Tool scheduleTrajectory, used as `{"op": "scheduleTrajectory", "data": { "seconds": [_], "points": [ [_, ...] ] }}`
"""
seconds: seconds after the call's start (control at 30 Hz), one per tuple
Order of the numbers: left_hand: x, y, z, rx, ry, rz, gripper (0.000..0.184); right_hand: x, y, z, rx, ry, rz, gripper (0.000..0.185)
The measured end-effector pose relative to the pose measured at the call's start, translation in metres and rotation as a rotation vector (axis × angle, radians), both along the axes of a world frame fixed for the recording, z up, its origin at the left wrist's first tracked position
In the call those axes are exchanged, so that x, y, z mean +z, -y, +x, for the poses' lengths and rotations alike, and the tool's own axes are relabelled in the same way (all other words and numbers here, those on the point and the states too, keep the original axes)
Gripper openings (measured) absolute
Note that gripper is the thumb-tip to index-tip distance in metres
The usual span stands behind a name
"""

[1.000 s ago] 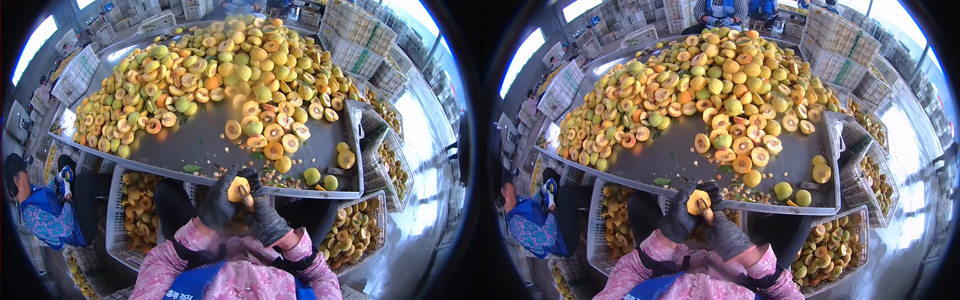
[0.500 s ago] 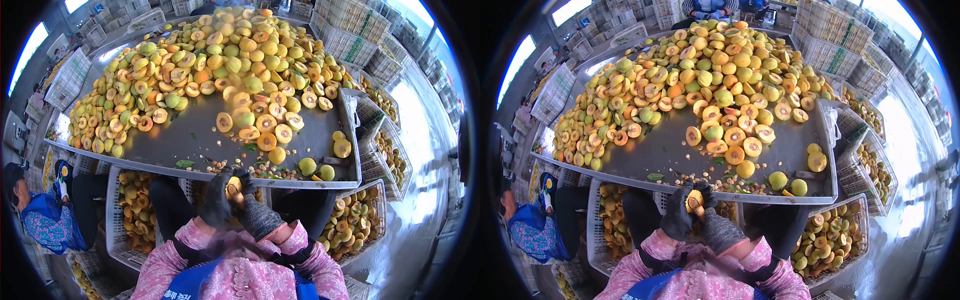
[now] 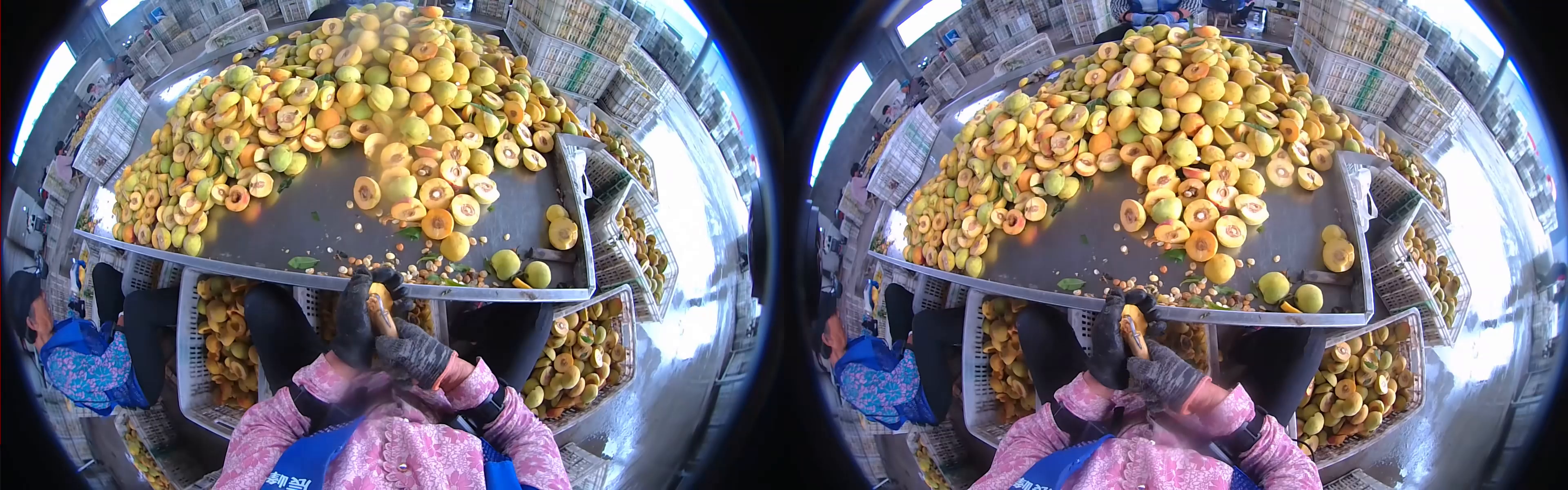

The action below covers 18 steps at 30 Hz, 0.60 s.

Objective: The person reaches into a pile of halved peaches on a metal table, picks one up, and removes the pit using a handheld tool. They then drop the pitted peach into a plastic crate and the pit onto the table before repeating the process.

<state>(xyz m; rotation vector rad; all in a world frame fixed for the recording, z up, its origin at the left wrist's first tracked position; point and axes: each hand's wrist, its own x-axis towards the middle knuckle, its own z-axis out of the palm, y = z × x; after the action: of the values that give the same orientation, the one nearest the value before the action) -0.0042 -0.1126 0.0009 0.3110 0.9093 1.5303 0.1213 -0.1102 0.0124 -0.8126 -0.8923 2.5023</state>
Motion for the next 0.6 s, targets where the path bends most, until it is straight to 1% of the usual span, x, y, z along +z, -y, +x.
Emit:
{"op": "scheduleTrajectory", "data": {
  "seconds": [0.07,0.17,0.27,0.33,0.37,0.4,0.43,0.5,0.53,0.57,0.6],
  "points": [
    [-0.003,0.001,0.0,0.005,0.043,0.04,0.042,0.003,-0.001,0.001,0.008,-0.041,-0.157,0.019],
    [0.011,0.004,0.002,-0.099,0.022,0.03,0.046,-0.006,-0.002,0.006,0.11,-0.146,-0.351,0.021],
    [0.017,0.002,0.005,-0.095,0.136,-0.083,0.049,-0.02,0.002,0.01,0.116,-0.299,-0.334,0.02],
    [-0.003,0.01,-0.009,-0.268,-0.382,-0.095,0.051,-0.02,0.005,0.02,0.095,-0.271,-0.25,0.02],
    [-0.012,0.011,-0.013,-0.252,-0.625,-0.005,0.046,-0.017,0.007,0.023,0.085,-0.257,-0.209,0.021],
    [-0.013,0.011,-0.015,-0.209,-0.897,0.066,0.042,-0.008,0.006,0.023,0.062,-0.152,-0.248,0.024],
    [-0.015,0.011,-0.018,-0.135,-1.153,0.113,0.037,-0.001,0.005,0.036,-0.074,0.048,-0.193,0.025],
    [-0.01,0.01,-0.035,0.071,-1.821,0.425,0.027,-0.047,-0.007,0.049,0.077,0.119,-0.165,0.023],
    [0.012,0.019,-0.05,0.01,-1.987,0.461,0.018,-0.071,-0.005,0.049,0.105,0.345,0.201,0.024],
    [0.032,0.028,-0.067,0.026,-2.05,0.291,0.021,-0.094,0.001,0.05,0.127,0.566,0.569,0.025],
    [0.034,0.037,-0.087,0.063,-2.123,0.175,0.022,-0.105,0.004,0.051,0.141,0.781,0.936,0.025]
  ]
}}
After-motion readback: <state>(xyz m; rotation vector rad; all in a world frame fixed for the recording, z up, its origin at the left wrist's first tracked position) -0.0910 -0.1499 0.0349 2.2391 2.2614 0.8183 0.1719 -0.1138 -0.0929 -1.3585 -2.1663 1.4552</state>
